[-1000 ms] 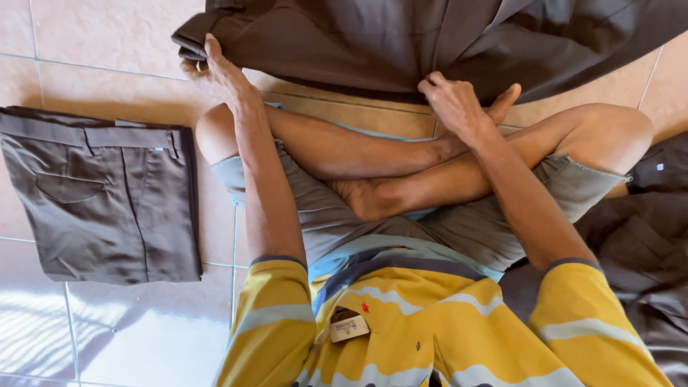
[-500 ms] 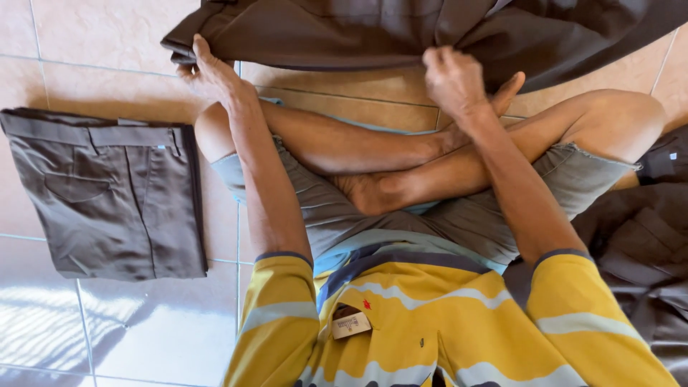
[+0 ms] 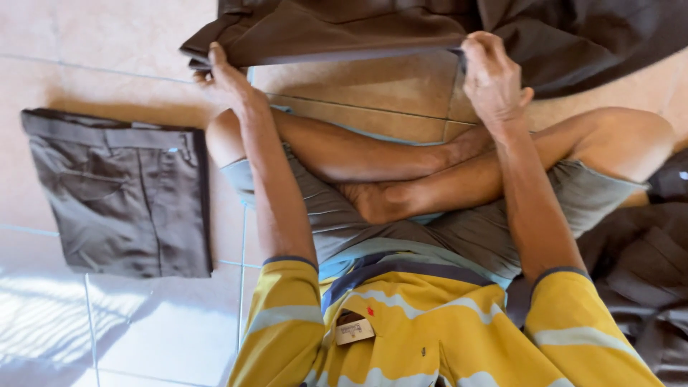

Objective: The person sits cross-legged on a tiled floor and folds multiple pairs of brown trousers by hand. They unfold each pair, align the legs, fold them in half, then fold again into a compact rectangle, and place each finished pair into a growing stack to the left.

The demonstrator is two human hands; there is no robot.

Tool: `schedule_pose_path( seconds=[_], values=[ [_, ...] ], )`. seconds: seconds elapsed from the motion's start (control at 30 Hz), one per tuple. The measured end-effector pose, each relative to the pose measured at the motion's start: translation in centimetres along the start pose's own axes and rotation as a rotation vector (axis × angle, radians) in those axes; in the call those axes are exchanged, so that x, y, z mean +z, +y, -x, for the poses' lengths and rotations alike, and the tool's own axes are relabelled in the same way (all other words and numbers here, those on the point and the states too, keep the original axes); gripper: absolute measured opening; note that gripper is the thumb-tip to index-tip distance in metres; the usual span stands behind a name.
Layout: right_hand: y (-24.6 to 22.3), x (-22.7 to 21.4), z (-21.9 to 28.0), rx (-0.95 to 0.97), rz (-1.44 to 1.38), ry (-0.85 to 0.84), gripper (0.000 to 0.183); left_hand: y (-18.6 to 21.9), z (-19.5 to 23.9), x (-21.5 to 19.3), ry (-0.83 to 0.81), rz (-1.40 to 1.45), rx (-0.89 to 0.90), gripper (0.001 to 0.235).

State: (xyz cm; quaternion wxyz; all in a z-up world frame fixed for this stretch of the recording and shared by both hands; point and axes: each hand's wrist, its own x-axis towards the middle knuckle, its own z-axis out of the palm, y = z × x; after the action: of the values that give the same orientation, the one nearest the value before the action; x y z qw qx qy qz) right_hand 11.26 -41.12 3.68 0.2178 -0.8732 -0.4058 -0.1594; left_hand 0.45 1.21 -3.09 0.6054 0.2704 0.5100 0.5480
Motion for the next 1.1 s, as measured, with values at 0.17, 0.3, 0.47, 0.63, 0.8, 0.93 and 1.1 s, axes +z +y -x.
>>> schedule_pose_path(
  seconds=[0.17, 0.3, 0.47, 0.63, 0.8, 0.93, 1.1],
  values=[
    [0.1, 0.6, 0.3, 0.059, -0.073, 0.064, 0.015, 0.5, 0.5, 0.2, 0.046, -0.043, -0.051, 0.047],
    [0.6, 1.0, 0.4, -0.043, -0.072, 0.054, 0.021, 0.2, 0.3, -0.2, -0.004, -0.103, -0.032, 0.054],
    [0.6, 1.2, 0.5, -0.073, -0.078, 0.056, 0.044, 2.7, 2.6, 0.8, -0.04, -0.055, -0.056, 0.057],
    [-1.4, -1.2, -0.5, 0.098, -0.205, -0.004, 0.031, 1.6, 1.4, 1.2, 0.054, -0.103, -0.164, 0.048],
    [-0.8, -0.8, -0.3, 0.101, -0.107, 0.036, 0.015, 2.9, 2.7, 1.2, 0.033, -0.038, -0.14, 0.048],
    [-0.3, -0.1, 0.3, 0.153, -0.113, -0.05, 0.047, 5.0, 4.3, 1.2, 0.018, -0.05, -0.149, 0.062],
    [0.2, 0.6, 0.3, 0.099, -0.133, 0.031, 0.031, 4.8, 4.2, 1.1, -0.014, -0.043, -0.148, 0.055]
  ],
)
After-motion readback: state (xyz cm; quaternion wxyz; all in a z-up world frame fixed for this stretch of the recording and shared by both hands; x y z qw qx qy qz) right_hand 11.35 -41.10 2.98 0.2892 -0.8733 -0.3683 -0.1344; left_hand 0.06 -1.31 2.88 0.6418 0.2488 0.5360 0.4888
